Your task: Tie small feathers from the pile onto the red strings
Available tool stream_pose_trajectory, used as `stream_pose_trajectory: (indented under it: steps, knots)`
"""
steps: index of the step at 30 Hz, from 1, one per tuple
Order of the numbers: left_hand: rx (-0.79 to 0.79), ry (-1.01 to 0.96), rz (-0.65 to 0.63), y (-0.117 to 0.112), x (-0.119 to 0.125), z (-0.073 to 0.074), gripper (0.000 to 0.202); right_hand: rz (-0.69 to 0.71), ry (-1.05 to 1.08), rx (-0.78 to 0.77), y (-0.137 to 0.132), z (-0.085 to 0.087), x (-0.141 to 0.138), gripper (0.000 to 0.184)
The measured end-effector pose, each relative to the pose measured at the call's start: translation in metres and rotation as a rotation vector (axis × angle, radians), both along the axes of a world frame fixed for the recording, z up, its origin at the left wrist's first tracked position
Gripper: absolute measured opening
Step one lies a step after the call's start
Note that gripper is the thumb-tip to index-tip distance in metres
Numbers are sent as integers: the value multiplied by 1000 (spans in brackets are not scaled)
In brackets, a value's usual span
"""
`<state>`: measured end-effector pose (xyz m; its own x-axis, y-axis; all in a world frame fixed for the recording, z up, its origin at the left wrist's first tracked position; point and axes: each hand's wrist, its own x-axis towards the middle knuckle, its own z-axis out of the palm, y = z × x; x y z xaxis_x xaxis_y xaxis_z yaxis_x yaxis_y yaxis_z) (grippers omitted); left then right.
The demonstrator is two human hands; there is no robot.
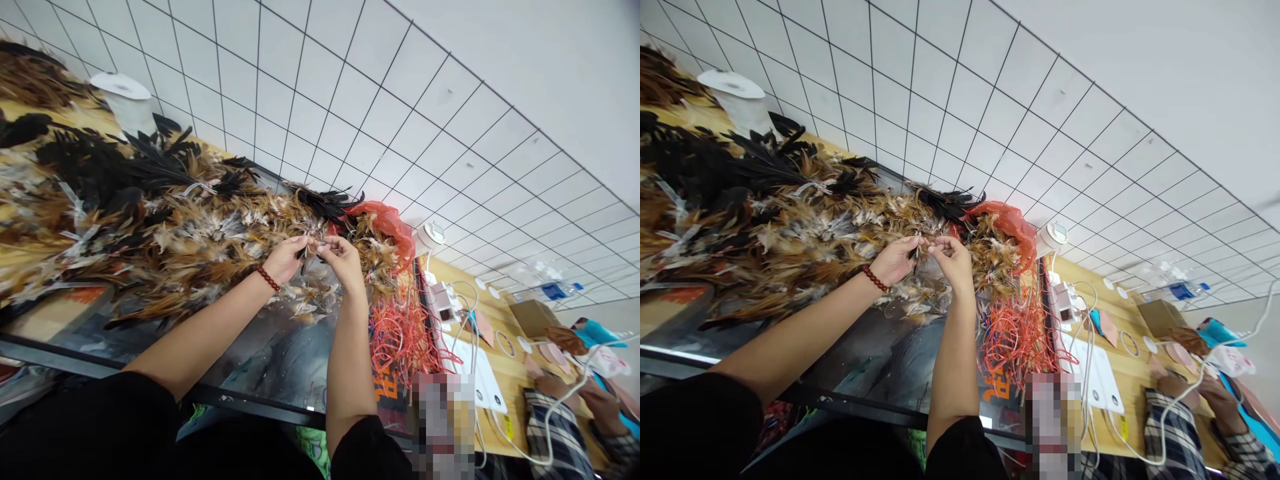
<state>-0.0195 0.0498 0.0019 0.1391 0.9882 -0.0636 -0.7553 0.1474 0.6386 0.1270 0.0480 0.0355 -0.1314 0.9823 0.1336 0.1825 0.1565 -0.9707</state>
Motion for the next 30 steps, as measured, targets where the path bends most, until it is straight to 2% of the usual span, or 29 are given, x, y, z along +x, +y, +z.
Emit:
stream_pose_trajectory:
  steps: [3,7,10,12,14,16,19,22,25,27,30]
  knots:
    - [-7,36,6,0,1,-1,7,-27,-81,43,-1,-1,-6,41]
    - [-28,43,10,0,2,-1,7,-65,-147,114,1,-3,-10,23]
    - [-28,26,-13,1,1,-1,7,-144,-136,93,4,-3,-3,22]
    - [-33,12,-22,2,0,-1,9,-185,-206,88,5,-4,8,24]
    - [-56,11,14,4,-1,-2,10,-158,-394,81,5,-7,21,19]
    - [-78,15,71,5,-1,-4,11,-71,-640,33,5,-12,32,12]
    - [-91,4,102,5,-1,-4,13,-25,-845,-39,7,-22,41,22]
    - [-84,8,91,4,0,-4,13,-75,-890,-54,11,-30,39,29]
    - [-66,57,97,3,0,-4,13,-28,-938,-89,13,-35,33,23]
    - [-43,125,100,2,1,-4,15,20,-947,-83,12,-35,31,17]
    - [28,319,143,2,5,-6,16,75,-848,10,8,-27,29,16]
